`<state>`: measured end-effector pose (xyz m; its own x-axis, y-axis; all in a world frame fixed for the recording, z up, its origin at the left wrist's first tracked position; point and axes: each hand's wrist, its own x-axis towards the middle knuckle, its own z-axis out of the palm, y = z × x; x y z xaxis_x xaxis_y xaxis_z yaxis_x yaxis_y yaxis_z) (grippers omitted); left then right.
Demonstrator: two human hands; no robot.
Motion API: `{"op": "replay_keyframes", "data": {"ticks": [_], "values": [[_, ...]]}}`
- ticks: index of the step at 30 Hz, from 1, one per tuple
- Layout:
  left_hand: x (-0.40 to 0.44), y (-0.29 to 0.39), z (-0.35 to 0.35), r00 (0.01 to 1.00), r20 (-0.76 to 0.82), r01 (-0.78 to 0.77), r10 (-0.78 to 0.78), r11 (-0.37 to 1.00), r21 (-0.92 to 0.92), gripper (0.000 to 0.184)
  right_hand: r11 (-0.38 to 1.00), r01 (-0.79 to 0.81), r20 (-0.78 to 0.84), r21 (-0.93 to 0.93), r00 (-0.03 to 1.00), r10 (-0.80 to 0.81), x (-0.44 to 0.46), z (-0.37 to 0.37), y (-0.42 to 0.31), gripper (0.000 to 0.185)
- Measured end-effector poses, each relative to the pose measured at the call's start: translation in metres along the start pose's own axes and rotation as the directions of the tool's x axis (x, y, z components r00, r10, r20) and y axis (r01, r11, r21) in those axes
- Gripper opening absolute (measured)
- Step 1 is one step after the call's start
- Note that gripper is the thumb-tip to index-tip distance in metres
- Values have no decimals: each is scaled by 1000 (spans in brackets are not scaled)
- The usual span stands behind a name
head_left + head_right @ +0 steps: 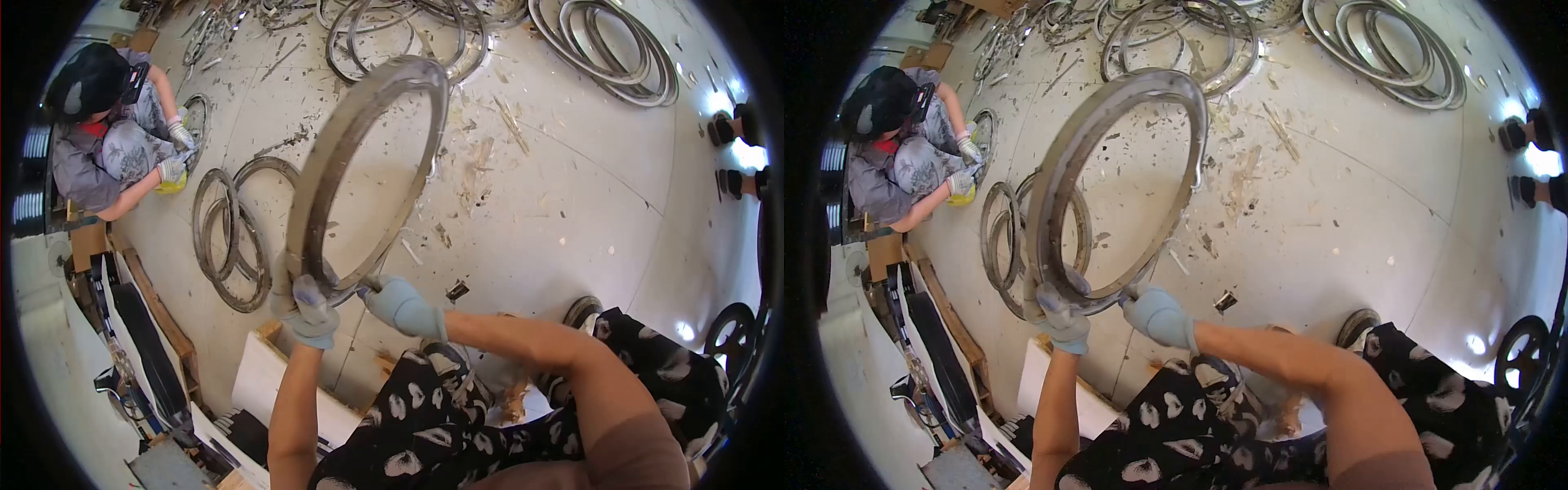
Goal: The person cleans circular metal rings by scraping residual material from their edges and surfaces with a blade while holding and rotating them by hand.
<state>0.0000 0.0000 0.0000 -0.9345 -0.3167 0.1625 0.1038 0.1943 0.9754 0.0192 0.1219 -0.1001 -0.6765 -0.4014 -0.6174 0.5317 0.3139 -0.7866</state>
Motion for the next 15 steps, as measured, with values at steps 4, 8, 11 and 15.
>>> {"op": "replay_keyframes", "data": {"ticks": [4,8,11,15], "values": [[9,-13,-3,990,99,-110,101,990,86,60,976,190,-148,-108,968,-205,51,-39,19,34],[2,-10,-7,964,20,-260,265,927,269,59,973,226,-99,-43,968,-229,-3,8,11,31],[1,-2,-4,986,48,-168,162,967,189,59,982,190,-3,17,982,-190,17,-20,10,31],[4,-12,-11,1000,-5,23,-22,995,102,60,993,66,-55,-97,996,-72,-6,-13,7,31]]}}
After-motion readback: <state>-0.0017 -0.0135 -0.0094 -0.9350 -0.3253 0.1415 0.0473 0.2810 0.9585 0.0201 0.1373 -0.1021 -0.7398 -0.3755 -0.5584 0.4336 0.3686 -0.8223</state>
